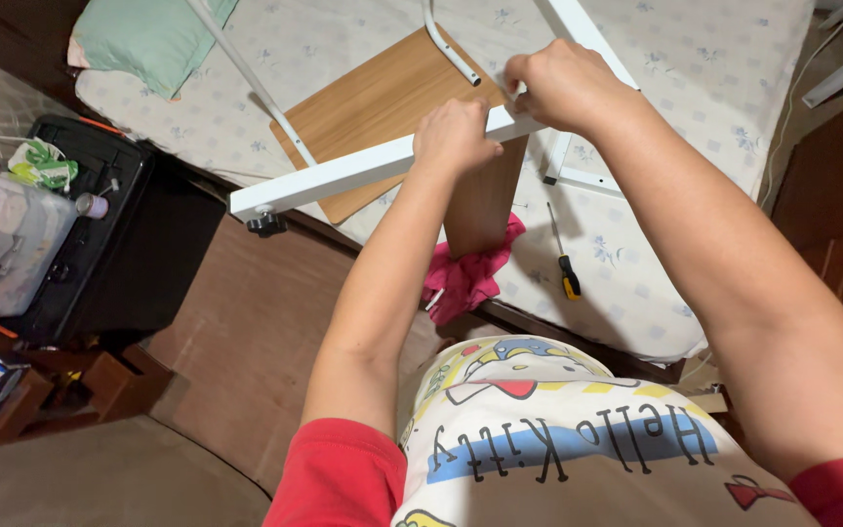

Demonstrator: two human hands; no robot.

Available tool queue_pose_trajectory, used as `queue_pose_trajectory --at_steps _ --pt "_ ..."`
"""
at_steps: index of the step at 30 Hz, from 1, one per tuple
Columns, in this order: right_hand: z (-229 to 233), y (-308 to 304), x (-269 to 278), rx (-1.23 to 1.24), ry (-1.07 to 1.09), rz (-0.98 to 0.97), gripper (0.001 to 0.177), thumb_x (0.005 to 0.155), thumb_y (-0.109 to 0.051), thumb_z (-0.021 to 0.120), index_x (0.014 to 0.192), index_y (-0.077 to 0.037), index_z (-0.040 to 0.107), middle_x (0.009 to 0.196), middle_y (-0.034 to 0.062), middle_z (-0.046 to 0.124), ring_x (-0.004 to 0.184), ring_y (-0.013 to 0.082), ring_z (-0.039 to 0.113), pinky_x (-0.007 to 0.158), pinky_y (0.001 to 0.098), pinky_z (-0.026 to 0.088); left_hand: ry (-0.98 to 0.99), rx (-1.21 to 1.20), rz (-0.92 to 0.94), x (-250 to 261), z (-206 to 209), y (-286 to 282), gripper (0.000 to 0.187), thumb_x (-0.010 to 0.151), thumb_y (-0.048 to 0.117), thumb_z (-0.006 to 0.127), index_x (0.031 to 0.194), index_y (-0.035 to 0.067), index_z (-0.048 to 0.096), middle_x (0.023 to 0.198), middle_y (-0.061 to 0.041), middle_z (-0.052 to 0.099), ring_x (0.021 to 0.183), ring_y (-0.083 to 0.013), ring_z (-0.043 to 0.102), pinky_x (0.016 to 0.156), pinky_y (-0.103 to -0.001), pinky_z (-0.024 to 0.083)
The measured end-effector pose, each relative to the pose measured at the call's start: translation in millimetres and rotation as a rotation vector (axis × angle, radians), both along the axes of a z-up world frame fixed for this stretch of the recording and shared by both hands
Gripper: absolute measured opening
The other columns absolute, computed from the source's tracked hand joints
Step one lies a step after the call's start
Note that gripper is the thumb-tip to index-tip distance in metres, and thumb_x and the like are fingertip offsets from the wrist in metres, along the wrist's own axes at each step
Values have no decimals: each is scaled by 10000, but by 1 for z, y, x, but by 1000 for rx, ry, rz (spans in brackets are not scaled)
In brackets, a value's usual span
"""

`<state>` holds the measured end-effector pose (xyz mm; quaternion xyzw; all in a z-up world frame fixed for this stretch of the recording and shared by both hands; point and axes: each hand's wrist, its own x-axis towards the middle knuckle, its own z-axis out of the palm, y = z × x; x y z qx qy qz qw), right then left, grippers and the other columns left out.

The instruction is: The person assembles a small table by attaching white metal legs to a wooden tabletop using a screwdriver. They align the legs, insert screws, and tighten them to secure the frame.

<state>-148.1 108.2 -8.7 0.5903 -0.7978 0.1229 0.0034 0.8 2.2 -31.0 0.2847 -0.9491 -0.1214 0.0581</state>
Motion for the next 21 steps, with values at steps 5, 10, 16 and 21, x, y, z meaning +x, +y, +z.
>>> queue_pose_trajectory --at_steps 5,10,16,21 --pt "5 -7 10 141 193 -49 218 906 -331 786 936 -115 805 822 176 725 819 375 705 715 475 567 61 -17 -25 1 -8 2 423 695 302 843 1062 129 723 990 -137 743 998 -333 702 871 -460 548" --pt "10 2 8 34 -1 25 302 767 -209 817 1057 -138 768 818 168 726 787 376 693 665 493 550 91 -11 -18 2 -11 3 414 671 296 842 1037 138 730 974 -139 745 984 -329 705 860 -457 551" --pt "-3 0 7 144 113 -96 295 996 -383 783 940 -96 820 783 182 723 781 376 693 706 482 558 57 -25 -18 3 -9 4 383 692 290 837 1013 112 732 952 -136 753 947 -332 723 836 -453 567" --pt "-3 14 -13 -215 -90 243 227 825 -118 779 1047 -70 777 908 139 726 843 346 693 759 448 563 66 -30 -30 5 -9 3 361 701 301 839 992 111 744 963 -149 754 955 -335 725 849 -450 570"
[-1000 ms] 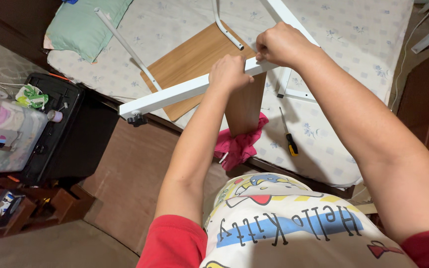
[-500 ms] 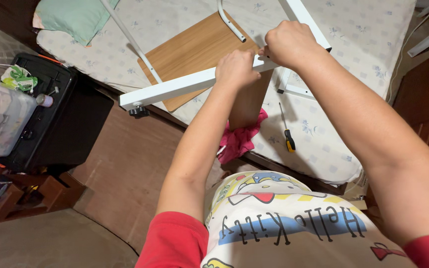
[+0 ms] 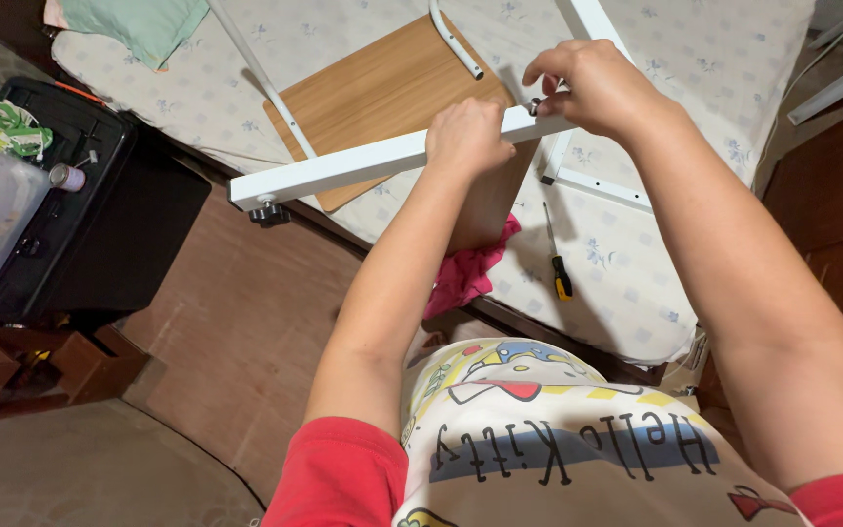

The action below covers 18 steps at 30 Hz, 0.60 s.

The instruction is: The person assembles a small table by attaching white metal legs to a wooden tabletop using a screwdriver. They align the legs, insert screws, and tighten them to secure the frame.

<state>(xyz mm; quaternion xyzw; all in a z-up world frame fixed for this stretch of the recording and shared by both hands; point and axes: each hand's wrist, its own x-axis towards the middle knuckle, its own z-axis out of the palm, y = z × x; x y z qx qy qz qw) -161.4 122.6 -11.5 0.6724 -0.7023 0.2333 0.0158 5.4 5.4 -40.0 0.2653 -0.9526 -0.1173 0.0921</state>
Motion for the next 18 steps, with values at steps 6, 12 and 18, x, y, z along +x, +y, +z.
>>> queue_pose_trajectory --at_steps 6,12,18 --pt "-14 -5 8 103 121 -154 112 881 -180 800 942 -87 794 870 125 736 822 349 695 745 468 558 10 17 7 -2 -1 5 373 688 289 832 997 108 726 940 -155 755 937 -342 726 822 -463 570" --pt "-9 6 7 60 184 -112 432 661 -271 869 1048 -98 788 990 112 738 859 357 695 697 479 564 37 10 1 0 -3 6 372 675 287 835 988 114 731 925 -163 751 927 -348 726 811 -472 569" --pt "-23 7 12 250 294 -171 354 709 -202 876 1047 -148 787 907 85 745 876 333 711 716 465 577 36 2 -11 1 -8 4 425 693 323 878 1017 99 718 936 -174 752 944 -353 728 832 -464 572"
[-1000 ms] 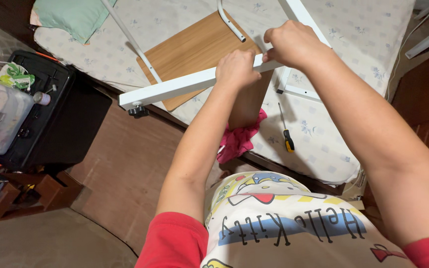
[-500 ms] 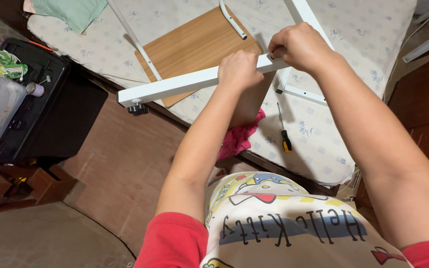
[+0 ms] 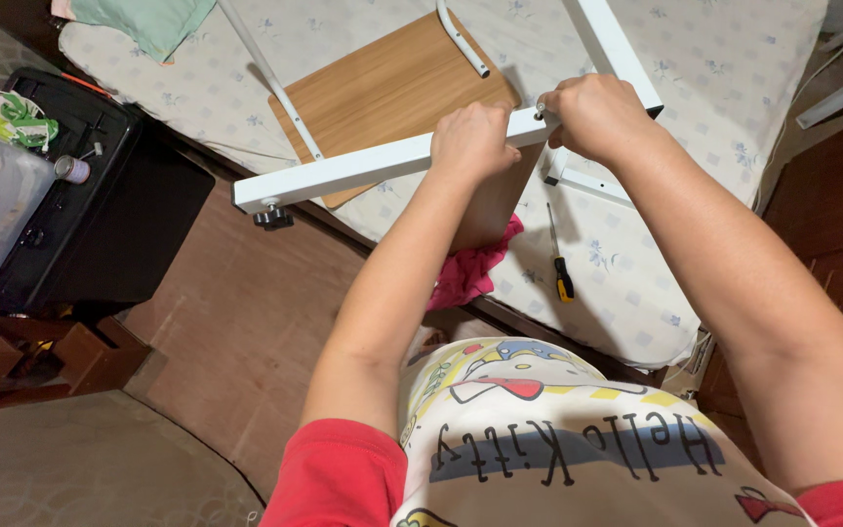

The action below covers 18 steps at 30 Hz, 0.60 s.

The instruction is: The person assembles a small table by attaching white metal legs to a wooden tabletop using a screwdriver. They align the legs, insert screws, and tighten them to secure the frame.

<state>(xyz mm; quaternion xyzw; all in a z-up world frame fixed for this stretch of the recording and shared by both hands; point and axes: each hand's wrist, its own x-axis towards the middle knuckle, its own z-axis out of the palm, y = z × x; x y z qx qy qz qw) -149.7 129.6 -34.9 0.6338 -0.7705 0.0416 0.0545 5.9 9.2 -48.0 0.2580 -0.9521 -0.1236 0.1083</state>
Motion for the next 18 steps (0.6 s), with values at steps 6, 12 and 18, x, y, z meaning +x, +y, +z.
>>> queue_pose_trajectory --at_steps 6,12,18 --pt "-9 -1 -6 4 59 -4 364 711 -203 879 1056 -142 786 911 103 755 882 331 718 728 453 581 -307 -22 -69 25 22 -36 845 561 377 987 1198 44 542 1020 -188 703 1004 -373 679 802 -486 545" --pt "-13 -2 -14 14 21 -20 387 705 -178 872 1082 -151 789 968 106 771 920 336 721 759 462 582 -212 47 -91 83 26 -63 472 739 404 888 1021 93 673 969 -146 739 997 -373 680 819 -518 523" --pt "23 1 -29 -333 -81 234 688 620 -203 891 1260 -11 728 1042 249 735 860 342 706 721 430 583 -84 81 -87 89 25 -58 419 725 379 868 977 96 691 912 -134 738 965 -365 679 813 -503 508"
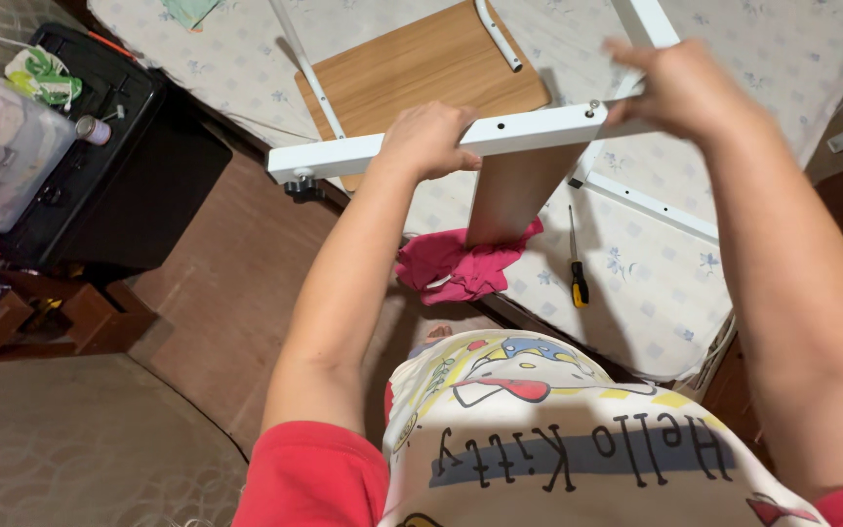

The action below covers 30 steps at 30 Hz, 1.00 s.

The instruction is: The person assembles a small table by attaching white metal legs to a wooden tabletop using a screwdriver. They align the legs, insert screws, and tighten them to secure the frame.

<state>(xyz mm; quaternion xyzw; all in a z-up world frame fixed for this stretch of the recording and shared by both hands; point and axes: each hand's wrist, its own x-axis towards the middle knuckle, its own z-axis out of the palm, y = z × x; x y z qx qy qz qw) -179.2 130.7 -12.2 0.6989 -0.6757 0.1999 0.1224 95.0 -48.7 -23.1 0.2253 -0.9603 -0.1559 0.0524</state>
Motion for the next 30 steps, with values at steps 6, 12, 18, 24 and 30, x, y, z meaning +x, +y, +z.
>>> queue_pose_trajectory --at_steps 6,12,18,24,30 --pt "-6 -60 58 -244 -1198 142 123 1099 -132 577 1156 -36 627 881 -8 633 696 87 716 491 233 463 -21 -51 22 -2 7 7 398 727 363 862 961 86 698 894 -135 737 966 -346 686 819 -488 513" --pt "-46 -104 104 -248 -895 148 124 1116 -105 641 1054 -6 680 759 31 681 685 108 687 565 278 457 -44 -46 50 -2 9 9 382 716 357 861 961 107 708 873 -122 735 958 -322 691 819 -478 518" --pt "-46 -106 97 -300 -688 121 100 1076 -111 714 1016 -32 700 750 60 696 654 113 684 577 267 505 -31 -72 38 -6 11 6 395 710 361 871 996 131 726 874 -121 738 962 -319 693 824 -479 520" --pt "-44 -110 97 -341 -575 104 84 1076 -114 726 1034 -42 719 784 71 715 698 151 720 594 306 520 -52 -95 20 -12 18 1 418 685 369 885 1010 147 744 910 -116 742 978 -312 696 850 -465 527" --pt "-33 -90 85 -159 -346 185 79 997 -59 783 1050 -28 733 923 137 727 799 250 684 701 361 534 -74 -86 20 -17 21 -4 414 677 375 894 994 144 760 936 -115 742 996 -296 699 866 -444 538"
